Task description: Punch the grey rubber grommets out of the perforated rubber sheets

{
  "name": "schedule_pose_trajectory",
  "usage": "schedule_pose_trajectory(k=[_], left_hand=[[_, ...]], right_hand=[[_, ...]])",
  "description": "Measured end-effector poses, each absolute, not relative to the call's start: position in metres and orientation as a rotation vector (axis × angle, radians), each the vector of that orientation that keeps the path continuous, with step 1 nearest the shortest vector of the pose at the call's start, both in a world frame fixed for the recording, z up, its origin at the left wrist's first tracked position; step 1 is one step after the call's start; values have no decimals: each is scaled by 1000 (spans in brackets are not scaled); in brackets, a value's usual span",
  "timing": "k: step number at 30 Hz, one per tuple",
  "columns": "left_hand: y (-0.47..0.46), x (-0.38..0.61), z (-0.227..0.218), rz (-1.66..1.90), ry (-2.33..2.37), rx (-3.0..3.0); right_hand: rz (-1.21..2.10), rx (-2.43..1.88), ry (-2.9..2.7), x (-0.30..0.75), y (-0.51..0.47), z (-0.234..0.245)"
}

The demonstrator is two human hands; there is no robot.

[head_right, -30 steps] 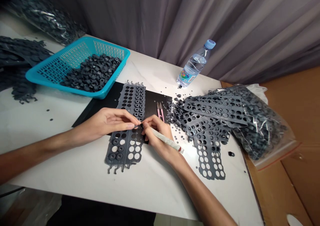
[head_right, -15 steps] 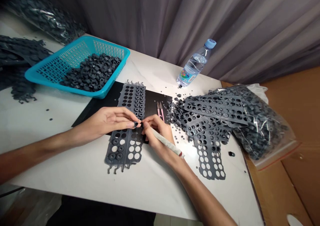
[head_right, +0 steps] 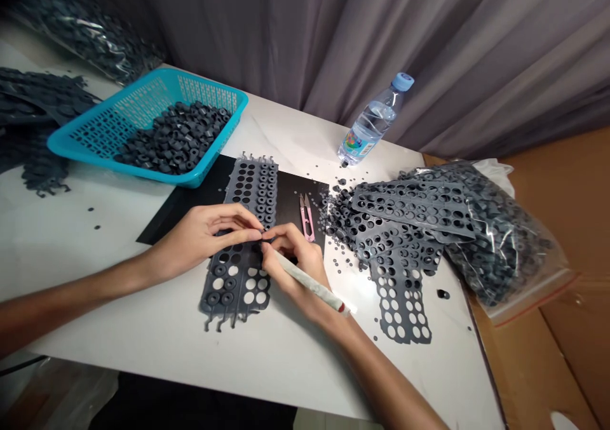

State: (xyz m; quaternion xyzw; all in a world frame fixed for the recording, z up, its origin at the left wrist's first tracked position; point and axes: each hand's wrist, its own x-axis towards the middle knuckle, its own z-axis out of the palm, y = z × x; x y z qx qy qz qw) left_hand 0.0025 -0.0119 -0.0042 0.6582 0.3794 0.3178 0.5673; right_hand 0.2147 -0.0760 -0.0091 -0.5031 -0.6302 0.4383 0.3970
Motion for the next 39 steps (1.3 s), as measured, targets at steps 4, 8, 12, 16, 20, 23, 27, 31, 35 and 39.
schedule_pose_trajectory(k=[4, 8, 12, 16, 20, 23, 27, 31, 35, 39], left_hand=[[-13, 3, -4, 743, 868, 1592], [-13, 3, -4, 750, 850, 1604], [-12, 3, -3, 756, 835, 1632], [-14, 2, -2, 760, 849, 1672], [-14, 2, -3, 764, 843, 1610], [-11, 0, -4, 736, 826, 1513], [-7, -5, -2, 699, 813, 1455], [-8, -6, 3, 665, 790, 1423], [-12, -4, 6, 649, 762, 1392], [-12, -4, 4, 645, 733, 1353]], right_hand=[[1119, -1273, -1558, 212, -76, -9], [1115, -1286, -1524, 211, -76, -8], [1111, -1279, -1555, 212, -76, -8], [1153, -1270, -1554, 214, -76, -11], [1225, -1263, -1459, 213, -77, -12], [1272, -1238, -1377, 214, -76, -12], [1223, -1212, -1288, 221, -71, -14], [1123, -1262, -1250, 231, -64, -17], [1097, -1299, -1263, 233, -62, -19], [1088, -1325, -1314, 232, -63, -18]])
